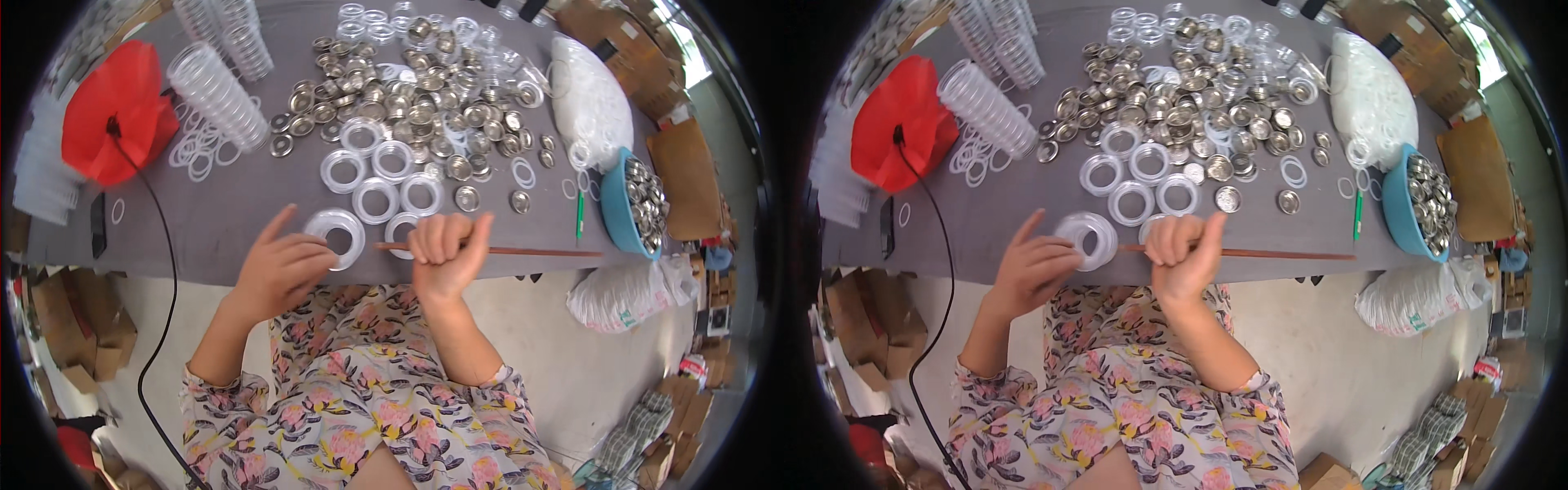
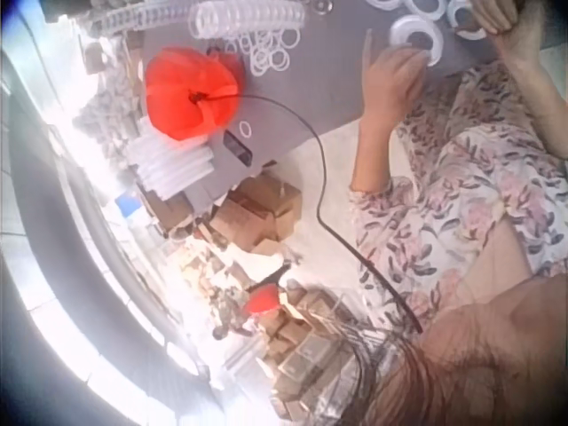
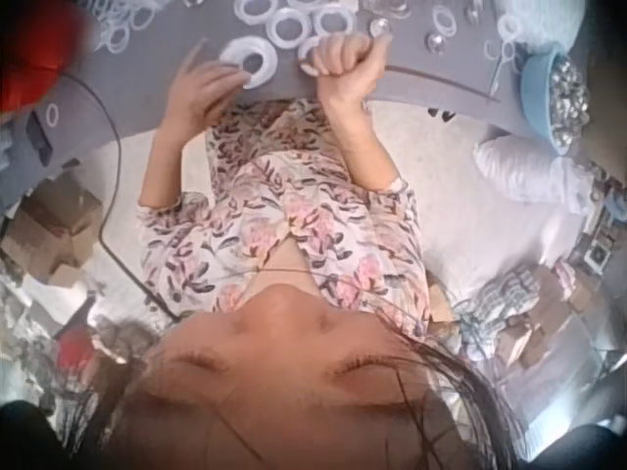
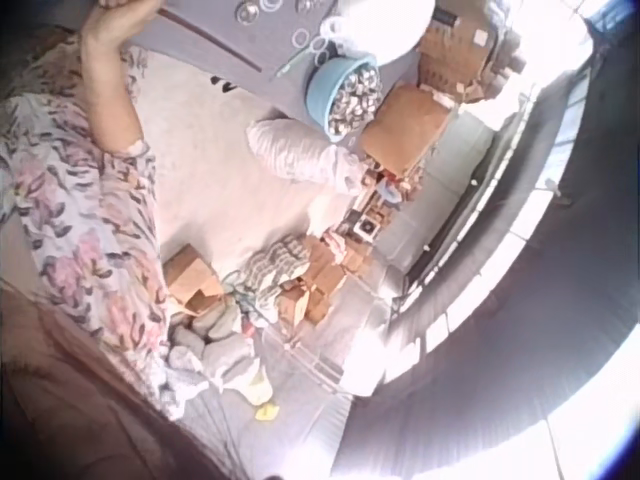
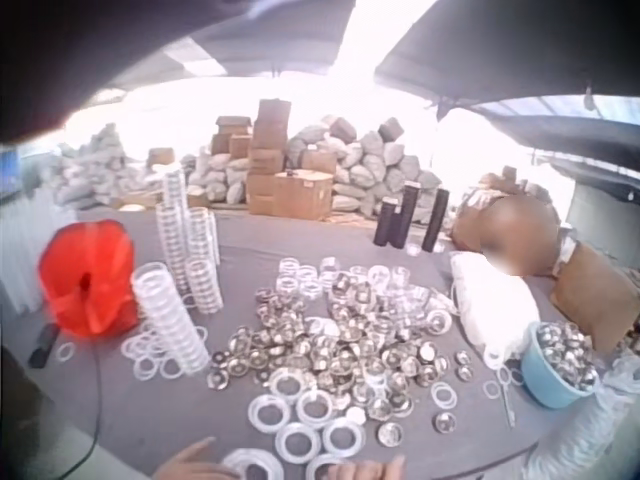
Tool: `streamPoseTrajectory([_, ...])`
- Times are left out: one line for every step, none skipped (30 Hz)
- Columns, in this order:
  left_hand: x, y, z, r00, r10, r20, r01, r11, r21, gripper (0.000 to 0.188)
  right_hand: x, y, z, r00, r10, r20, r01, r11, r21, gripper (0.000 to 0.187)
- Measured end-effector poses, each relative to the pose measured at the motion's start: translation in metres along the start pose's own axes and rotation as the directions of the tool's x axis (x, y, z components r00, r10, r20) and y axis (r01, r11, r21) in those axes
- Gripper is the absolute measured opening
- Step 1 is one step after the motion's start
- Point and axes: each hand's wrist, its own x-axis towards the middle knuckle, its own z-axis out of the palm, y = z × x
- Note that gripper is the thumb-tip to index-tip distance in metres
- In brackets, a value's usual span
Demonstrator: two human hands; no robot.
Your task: The person assembles small jar components by placing white rubber gaskets into clear plastic rings. Using a thin wooden stick, the person presses the gaskets into the rings to ensure a secure fit. The person handles the components one at a time, stacking the finished rings into a growing pile on the table.
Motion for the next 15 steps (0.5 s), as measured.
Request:
streamPoseTrajectory([-0.003, 0.003, 0.003, 0.999, 0.005, 0.032, -0.006, 1.0, 0.012, 0.024, 0.001, -0.002, 0.001, 1.0, -0.014, 0.0, 0.014, 1.0, -0.013, 0.061])
streamPoseTrajectory([-0.006, 0.004, 0.005, 0.998, 0.011, 0.064, -0.013, 1.0, 0.023, 0.022, 0.0, -0.002, 0.002, 1.0, -0.019, 0.013, 0.019, 1.0, -0.022, 0.061])
streamPoseTrajectory([-0.006, 0.003, 0.006, 0.997, 0.007, 0.071, -0.01, 0.999, 0.04, 0.022, 0.0, -0.004, 0.003, 0.999, -0.03, 0.024, 0.031, 0.999, -0.035, 0.061])
streamPoseTrajectory([-0.005, 0.001, 0.006, 0.997, 0.004, 0.079, -0.008, 0.998, 0.056, 0.022, 0.0, -0.005, 0.004, 0.998, -0.042, 0.036, 0.043, 0.998, -0.048, 0.061])
streamPoseTrajectory([-0.004, -0.002, 0.006, 0.996, 0.001, 0.087, -0.008, 0.997, 0.072, 0.022, 0.0, -0.005, 0.007, 0.998, -0.045, 0.045, 0.048, 0.997, -0.054, 0.061])
streamPoseTrajectory([-0.002, -0.006, 0.009, 0.995, 0.001, 0.096, -0.004, 1.0, 0.027, 0.023, 0.001, -0.004, 0.011, 0.997, -0.051, 0.059, 0.054, 0.997, -0.061, 0.061])
streamPoseTrajectory([-0.001, -0.011, 0.013, 0.995, 0.003, 0.104, -0.001, 1.0, -0.019, 0.023, 0.002, -0.003, 0.014, 0.996, -0.057, 0.072, 0.062, 0.996, -0.067, 0.061])
streamPoseTrajectory([-0.002, -0.015, 0.017, 0.994, 0.005, 0.113, 0.003, 0.998, -0.064, 0.024, 0.001, -0.002, 0.016, 0.994, -0.05, 0.097, 0.058, 0.995, -0.084, 0.062])
streamPoseTrajectory([-0.002, -0.016, 0.021, 0.995, 0.008, 0.097, 0.001, 0.996, -0.094, 0.025, 0.001, 0.0, 0.017, 0.992, -0.043, 0.12, 0.055, 0.993, -0.101, 0.062])
streamPoseTrajectory([-0.003, -0.018, 0.024, 0.997, 0.012, 0.081, -0.002, 0.992, -0.123, 0.026, 0.002, 0.002, 0.017, 0.989, -0.035, 0.142, 0.052, 0.992, -0.117, 0.062])
streamPoseTrajectory([-0.004, -0.019, 0.026, 0.998, 0.014, 0.064, -0.004, 0.988, -0.151, 0.027, 0.003, 0.003, 0.018, 0.987, -0.012, 0.159, 0.033, 0.991, -0.129, 0.062])
streamPoseTrajectory([-0.005, -0.019, 0.028, 1.0, 0.015, 0.009, -0.014, 0.993, -0.12, 0.032, 0.004, 0.005, 0.018, 0.985, 0.01, 0.172, 0.016, 0.989, -0.144, 0.062])
streamPoseTrajectory([-0.006, -0.019, 0.03, 0.999, 0.017, -0.046, -0.021, 0.996, -0.089, 0.038, 0.004, 0.006, 0.018, 0.982, 0.032, 0.185, -0.002, 0.987, -0.159, 0.062])
streamPoseTrajectory([-0.007, -0.018, 0.032, 0.995, 0.02, -0.102, -0.026, 0.998, -0.056, 0.043, 0.005, 0.008, 0.019, 0.981, 0.059, 0.186, -0.026, 0.984, -0.174, 0.062])
streamPoseTrajectory([-0.009, -0.014, 0.037, 0.979, -0.095, -0.178, 0.066, 0.985, -0.159, 0.052, 0.005, 0.01, 0.019, 0.979, 0.087, 0.186, -0.052, 0.981, -0.187, 0.062])
